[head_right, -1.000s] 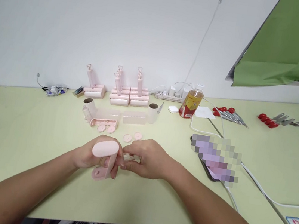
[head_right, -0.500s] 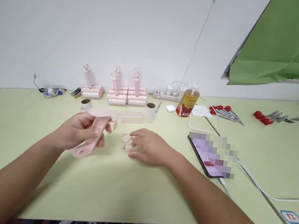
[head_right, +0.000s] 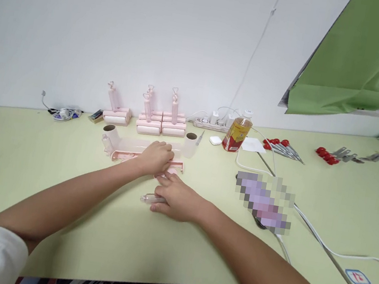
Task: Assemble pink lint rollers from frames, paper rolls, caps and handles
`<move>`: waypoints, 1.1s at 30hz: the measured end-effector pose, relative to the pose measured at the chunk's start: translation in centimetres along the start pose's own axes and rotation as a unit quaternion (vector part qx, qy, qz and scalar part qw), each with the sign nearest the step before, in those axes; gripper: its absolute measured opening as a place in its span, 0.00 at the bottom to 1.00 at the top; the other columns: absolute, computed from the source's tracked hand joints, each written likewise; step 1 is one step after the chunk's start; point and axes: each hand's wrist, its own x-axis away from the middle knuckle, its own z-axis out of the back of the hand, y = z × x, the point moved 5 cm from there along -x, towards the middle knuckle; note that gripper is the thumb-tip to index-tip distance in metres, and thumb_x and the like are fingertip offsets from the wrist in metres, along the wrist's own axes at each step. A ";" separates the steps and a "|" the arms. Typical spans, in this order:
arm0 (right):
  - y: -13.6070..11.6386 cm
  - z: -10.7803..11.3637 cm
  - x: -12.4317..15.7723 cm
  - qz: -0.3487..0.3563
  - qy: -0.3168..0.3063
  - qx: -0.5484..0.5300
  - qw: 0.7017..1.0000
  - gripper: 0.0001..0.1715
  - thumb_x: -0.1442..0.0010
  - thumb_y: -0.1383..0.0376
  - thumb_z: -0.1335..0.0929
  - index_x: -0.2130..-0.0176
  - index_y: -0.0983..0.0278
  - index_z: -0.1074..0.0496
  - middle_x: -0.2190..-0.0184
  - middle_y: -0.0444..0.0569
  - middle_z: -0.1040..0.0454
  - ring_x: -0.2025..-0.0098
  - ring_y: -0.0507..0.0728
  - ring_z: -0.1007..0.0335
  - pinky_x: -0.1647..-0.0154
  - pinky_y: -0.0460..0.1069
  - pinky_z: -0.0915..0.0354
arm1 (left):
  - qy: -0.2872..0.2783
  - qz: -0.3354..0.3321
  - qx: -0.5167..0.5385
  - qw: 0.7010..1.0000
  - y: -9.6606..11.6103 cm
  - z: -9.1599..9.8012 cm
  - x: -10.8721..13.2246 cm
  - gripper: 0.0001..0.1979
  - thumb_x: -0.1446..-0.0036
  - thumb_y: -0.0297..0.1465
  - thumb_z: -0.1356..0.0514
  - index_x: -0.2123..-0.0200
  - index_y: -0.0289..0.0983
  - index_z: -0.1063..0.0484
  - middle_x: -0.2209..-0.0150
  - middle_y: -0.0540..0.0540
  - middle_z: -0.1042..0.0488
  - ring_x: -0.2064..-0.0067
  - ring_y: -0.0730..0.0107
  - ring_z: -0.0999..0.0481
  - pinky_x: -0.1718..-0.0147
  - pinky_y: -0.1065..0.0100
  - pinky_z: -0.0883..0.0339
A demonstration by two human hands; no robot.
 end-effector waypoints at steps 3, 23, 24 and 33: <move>0.3 0.0 -0.5 -0.009 0.002 -0.010 1.000 0.16 0.39 0.55 0.32 0.66 0.66 0.25 0.49 0.62 0.30 0.43 0.69 0.41 0.45 0.63 0.42 | -0.001 0.005 0.000 1.000 -0.4 -0.3 0.1 0.07 0.48 0.25 0.43 0.69 0.32 0.24 0.65 0.37 0.26 0.58 0.51 0.27 0.60 0.57 0.38; 0.5 2.9 1.2 -0.166 0.059 -0.176 0.969 0.13 0.38 0.56 0.34 0.64 0.64 0.29 0.74 0.42 0.31 0.73 0.51 0.37 0.72 0.45 0.45 | 0.044 0.076 0.375 0.923 -1.4 3.1 11.7 0.14 0.36 0.41 0.49 0.60 0.39 0.29 0.65 0.48 0.26 0.65 0.68 0.28 0.68 0.70 0.39; 0.7 2.9 1.3 -0.173 0.060 -0.182 0.966 0.14 0.38 0.55 0.35 0.66 0.64 0.29 0.74 0.42 0.31 0.73 0.51 0.38 0.72 0.45 0.46 | 0.040 0.082 0.370 0.925 -1.8 3.0 11.8 0.15 0.36 0.41 0.49 0.61 0.38 0.29 0.66 0.48 0.26 0.66 0.68 0.29 0.69 0.70 0.39; -0.3 1.1 0.7 -0.164 0.044 -0.240 0.956 0.27 0.37 0.49 0.37 0.78 0.65 0.36 0.82 0.40 0.40 0.78 0.49 0.46 0.78 0.44 0.51 | -0.012 -0.010 0.190 0.982 3.9 2.4 11.6 0.14 0.37 0.39 0.47 0.57 0.37 0.30 0.62 0.42 0.24 0.61 0.58 0.25 0.63 0.63 0.38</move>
